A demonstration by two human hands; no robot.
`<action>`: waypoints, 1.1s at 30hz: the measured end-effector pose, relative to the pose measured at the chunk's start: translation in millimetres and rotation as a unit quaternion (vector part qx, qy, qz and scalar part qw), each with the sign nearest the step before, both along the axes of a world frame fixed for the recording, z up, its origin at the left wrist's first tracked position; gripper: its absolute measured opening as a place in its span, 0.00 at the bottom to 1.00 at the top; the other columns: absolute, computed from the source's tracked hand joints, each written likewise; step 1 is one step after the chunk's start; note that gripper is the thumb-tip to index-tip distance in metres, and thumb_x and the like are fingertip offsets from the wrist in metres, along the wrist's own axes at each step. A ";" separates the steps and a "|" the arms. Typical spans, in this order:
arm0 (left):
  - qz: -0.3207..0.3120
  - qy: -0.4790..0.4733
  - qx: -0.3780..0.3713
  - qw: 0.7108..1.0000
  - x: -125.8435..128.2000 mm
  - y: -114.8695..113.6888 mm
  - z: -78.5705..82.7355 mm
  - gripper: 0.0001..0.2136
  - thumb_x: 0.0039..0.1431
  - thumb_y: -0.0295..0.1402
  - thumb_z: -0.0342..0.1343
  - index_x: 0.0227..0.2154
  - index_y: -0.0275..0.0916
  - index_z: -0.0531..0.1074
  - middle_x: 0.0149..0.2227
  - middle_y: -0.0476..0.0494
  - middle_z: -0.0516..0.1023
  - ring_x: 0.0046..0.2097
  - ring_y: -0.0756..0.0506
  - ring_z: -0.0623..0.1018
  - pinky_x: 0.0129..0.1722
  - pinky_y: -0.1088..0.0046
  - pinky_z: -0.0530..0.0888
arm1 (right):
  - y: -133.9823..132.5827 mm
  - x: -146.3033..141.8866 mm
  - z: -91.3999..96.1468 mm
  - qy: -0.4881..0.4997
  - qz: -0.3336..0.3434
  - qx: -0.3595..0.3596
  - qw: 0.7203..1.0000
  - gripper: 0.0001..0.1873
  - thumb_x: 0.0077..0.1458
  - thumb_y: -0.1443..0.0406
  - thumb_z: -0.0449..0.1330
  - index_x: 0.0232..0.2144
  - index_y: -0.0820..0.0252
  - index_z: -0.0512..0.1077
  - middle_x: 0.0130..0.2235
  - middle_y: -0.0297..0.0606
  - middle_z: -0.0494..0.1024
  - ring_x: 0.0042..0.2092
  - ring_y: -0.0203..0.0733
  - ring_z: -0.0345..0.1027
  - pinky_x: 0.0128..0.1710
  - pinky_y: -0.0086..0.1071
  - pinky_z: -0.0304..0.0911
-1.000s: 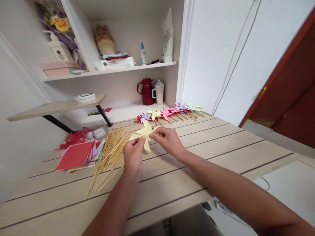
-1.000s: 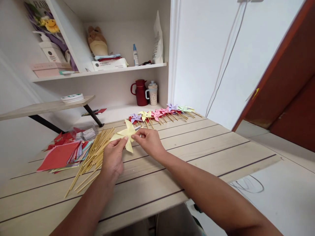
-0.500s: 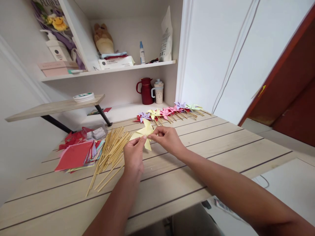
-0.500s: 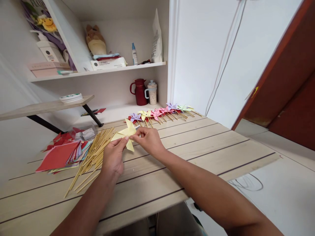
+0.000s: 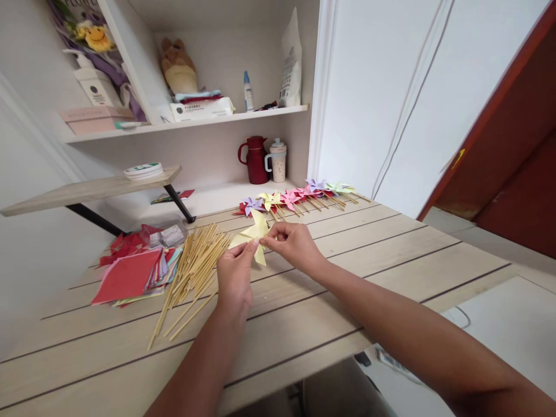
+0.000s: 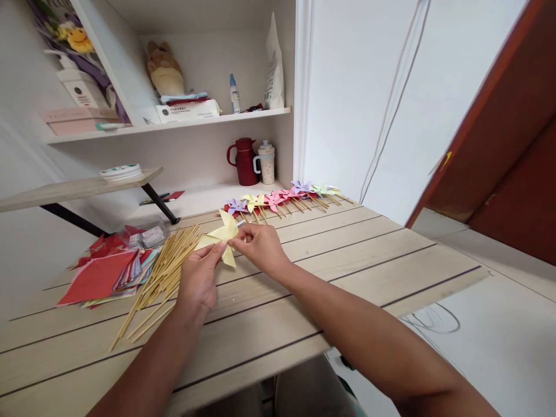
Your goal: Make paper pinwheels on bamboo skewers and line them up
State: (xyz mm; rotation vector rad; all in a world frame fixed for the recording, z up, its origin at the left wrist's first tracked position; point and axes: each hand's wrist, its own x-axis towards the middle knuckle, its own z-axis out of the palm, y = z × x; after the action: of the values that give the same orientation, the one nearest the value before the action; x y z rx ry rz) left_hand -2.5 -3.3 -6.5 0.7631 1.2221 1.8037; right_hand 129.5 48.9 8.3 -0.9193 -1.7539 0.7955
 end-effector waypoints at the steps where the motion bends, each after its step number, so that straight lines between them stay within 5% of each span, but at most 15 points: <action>1: -0.001 0.001 0.001 1.000 -0.1 0.3 -0.4 0.16 0.37 0.38 0.75 0.29 0.35 0.83 0.31 0.43 0.83 0.35 0.47 0.78 0.44 0.67 0.74 | 0.4 0.0 -0.4 -0.004 -0.001 0.005 1.000 0.14 0.49 0.58 0.68 0.20 0.59 0.71 0.19 0.27 0.65 0.24 0.33 0.53 0.25 0.30 0.46; 24: 0.064 0.023 -0.012 0.998 0.6 1.3 0.9 0.12 0.41 0.36 0.70 0.28 0.35 0.80 0.30 0.46 0.81 0.33 0.48 0.77 0.37 0.71 0.72 | 0.2 0.5 0.1 -0.046 -0.009 0.037 0.998 0.11 0.49 0.61 0.72 0.23 0.57 0.75 0.21 0.27 0.69 0.25 0.34 0.57 0.28 0.32 0.50; 29: 0.088 0.036 -0.002 0.995 -2.9 1.7 1.9 0.13 0.42 0.37 0.70 0.30 0.34 0.81 0.32 0.45 0.82 0.34 0.47 0.77 0.37 0.71 0.72 | 4.8 6.6 3.6 0.040 -0.023 0.087 0.995 0.12 0.54 0.55 0.68 0.37 0.54 0.79 0.37 0.38 0.77 0.38 0.42 0.68 0.39 0.35 0.63; 33: 0.085 0.041 -0.001 0.996 -5.5 3.8 1.2 0.13 0.41 0.37 0.70 0.29 0.34 0.81 0.32 0.44 0.82 0.35 0.47 0.77 0.38 0.70 0.72 | 11.9 12.3 6.1 0.125 -0.017 0.040 0.991 0.19 0.59 0.49 0.62 0.45 0.52 0.79 0.51 0.42 0.76 0.53 0.48 0.69 0.53 0.42 0.64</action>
State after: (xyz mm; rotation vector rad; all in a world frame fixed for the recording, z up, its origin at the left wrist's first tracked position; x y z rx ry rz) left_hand -8.0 0.6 -5.3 0.7573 1.3790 1.9238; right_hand 141.8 60.8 14.4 -0.7594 -1.5357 0.7781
